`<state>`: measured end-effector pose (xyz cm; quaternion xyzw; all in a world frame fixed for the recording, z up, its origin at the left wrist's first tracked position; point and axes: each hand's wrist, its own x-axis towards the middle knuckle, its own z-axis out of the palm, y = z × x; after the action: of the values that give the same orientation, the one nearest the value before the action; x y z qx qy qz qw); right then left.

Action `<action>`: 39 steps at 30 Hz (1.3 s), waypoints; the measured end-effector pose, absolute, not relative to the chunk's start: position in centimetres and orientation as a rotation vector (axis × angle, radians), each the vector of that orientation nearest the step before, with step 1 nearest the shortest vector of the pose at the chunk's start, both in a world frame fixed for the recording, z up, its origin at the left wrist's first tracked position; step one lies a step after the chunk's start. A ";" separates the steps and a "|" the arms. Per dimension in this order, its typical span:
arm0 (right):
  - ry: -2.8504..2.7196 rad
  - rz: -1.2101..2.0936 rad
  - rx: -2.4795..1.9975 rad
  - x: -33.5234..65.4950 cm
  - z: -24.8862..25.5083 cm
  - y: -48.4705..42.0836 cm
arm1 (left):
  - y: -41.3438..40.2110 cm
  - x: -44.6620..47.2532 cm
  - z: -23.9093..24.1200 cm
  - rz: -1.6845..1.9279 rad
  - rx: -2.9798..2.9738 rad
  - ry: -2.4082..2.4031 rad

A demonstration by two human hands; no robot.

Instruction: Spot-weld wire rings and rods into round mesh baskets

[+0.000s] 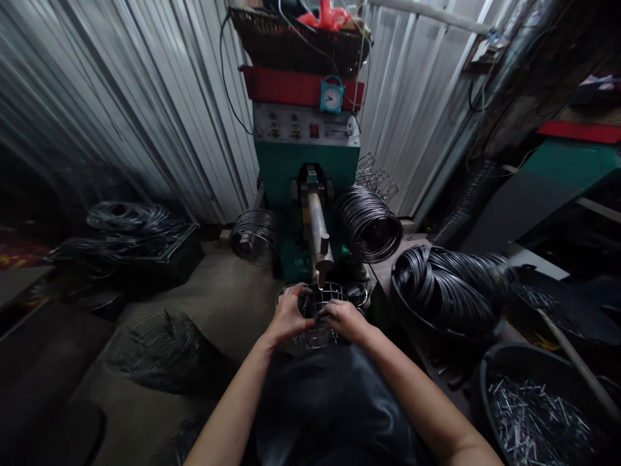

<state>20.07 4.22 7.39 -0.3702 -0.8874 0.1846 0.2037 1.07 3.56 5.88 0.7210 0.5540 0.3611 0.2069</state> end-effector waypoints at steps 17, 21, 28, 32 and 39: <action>-2.120 0.498 -1.213 20.1 7.4 5.6 | 6.5 1.5 6.1 0.946 1.915 1.696; -1.665 0.750 -1.343 22.6 4.7 2.4 | 6.8 1.5 6.0 1.005 1.889 1.719; -1.477 0.888 -1.516 26.3 -5.7 -4.9 | 8.0 1.2 6.9 0.967 1.832 1.770; -1.152 1.028 -1.481 26.3 -6.5 -5.5 | 8.3 1.4 7.3 0.911 1.855 1.812; -0.284 1.483 -1.183 27.4 -4.6 -3.3 | 7.8 -0.1 6.3 0.995 1.850 1.706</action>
<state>27.43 -3.35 -4.61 -0.5050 -0.1211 0.6328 0.5744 -0.08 7.79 6.33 0.6676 0.6156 0.3590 0.2158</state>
